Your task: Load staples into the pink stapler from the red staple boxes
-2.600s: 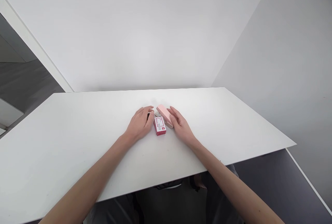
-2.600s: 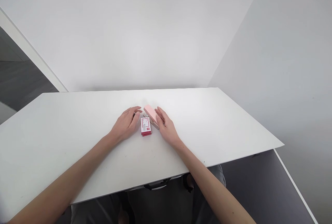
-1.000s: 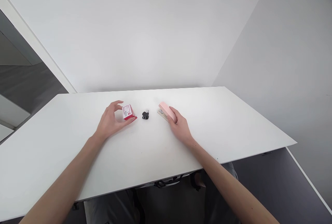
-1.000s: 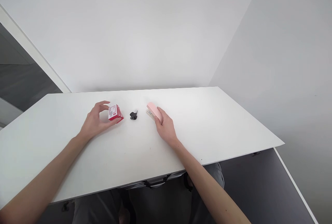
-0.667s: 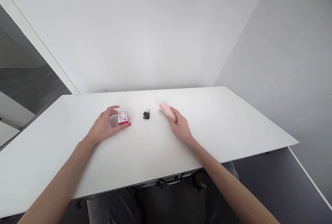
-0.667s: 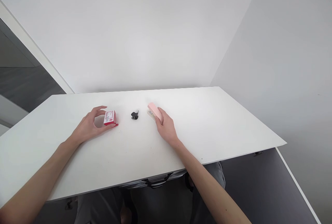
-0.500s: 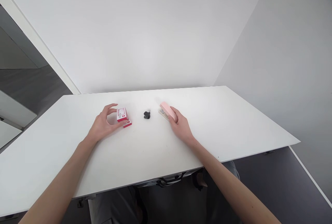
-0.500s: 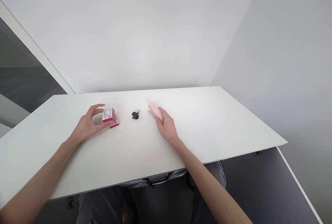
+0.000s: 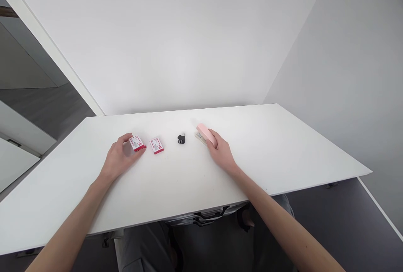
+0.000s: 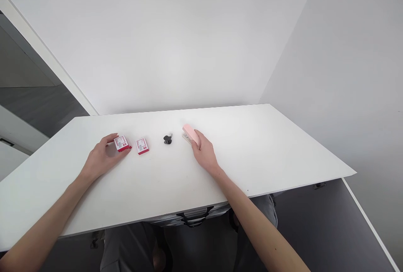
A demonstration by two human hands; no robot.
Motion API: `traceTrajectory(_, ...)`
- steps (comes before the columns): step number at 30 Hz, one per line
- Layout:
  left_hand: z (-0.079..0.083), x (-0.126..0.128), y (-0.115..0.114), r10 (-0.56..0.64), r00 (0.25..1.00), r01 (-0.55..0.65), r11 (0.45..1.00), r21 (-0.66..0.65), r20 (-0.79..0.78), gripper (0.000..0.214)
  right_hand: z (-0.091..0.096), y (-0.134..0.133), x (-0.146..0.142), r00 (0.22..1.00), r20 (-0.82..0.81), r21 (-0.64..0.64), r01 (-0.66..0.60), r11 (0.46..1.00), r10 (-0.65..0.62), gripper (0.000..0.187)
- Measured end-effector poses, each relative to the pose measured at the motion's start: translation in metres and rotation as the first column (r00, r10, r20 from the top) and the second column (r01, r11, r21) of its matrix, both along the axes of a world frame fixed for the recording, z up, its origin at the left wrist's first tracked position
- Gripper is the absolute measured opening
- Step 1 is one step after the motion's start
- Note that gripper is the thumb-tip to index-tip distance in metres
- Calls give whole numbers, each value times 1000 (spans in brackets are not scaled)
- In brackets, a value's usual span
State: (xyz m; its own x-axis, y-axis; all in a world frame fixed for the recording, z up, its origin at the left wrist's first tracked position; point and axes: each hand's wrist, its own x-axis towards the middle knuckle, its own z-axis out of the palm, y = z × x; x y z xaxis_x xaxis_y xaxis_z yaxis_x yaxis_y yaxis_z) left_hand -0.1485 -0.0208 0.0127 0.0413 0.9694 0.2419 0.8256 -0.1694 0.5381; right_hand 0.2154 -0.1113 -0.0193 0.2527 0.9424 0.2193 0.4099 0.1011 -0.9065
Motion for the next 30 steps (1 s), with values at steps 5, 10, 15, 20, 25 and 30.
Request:
traceTrajectory(5,4,-2,-11,-96,995,96,995,28,-9,71,1,0,0,1000,-4,-2,-5,1000,5,53)
traceTrajectory(10,7,-5,-23,52,996,-58,995,82,68,74,-2,0,1,1000,-14,35,-12,999,13,52)
traceTrajectory(15,0,-23,-34,165,985,-163,986,45,-40,80,-5,1,1,999,-20,69,-26,997,27,50)
traceTrajectory(20,-3,-10,-47,-53,977,127,921,368,-207,58,-3,0,0,999,-8,75,-38,996,38,48)
traceTrajectory(25,2,63,-53,-412,795,575,747,335,-446,38,-3,1,0,1000,12,93,-27,995,26,48)
traceTrajectory(30,4,133,-20,-576,591,754,643,133,-564,43,-5,4,1,999,3,140,-35,989,35,47)
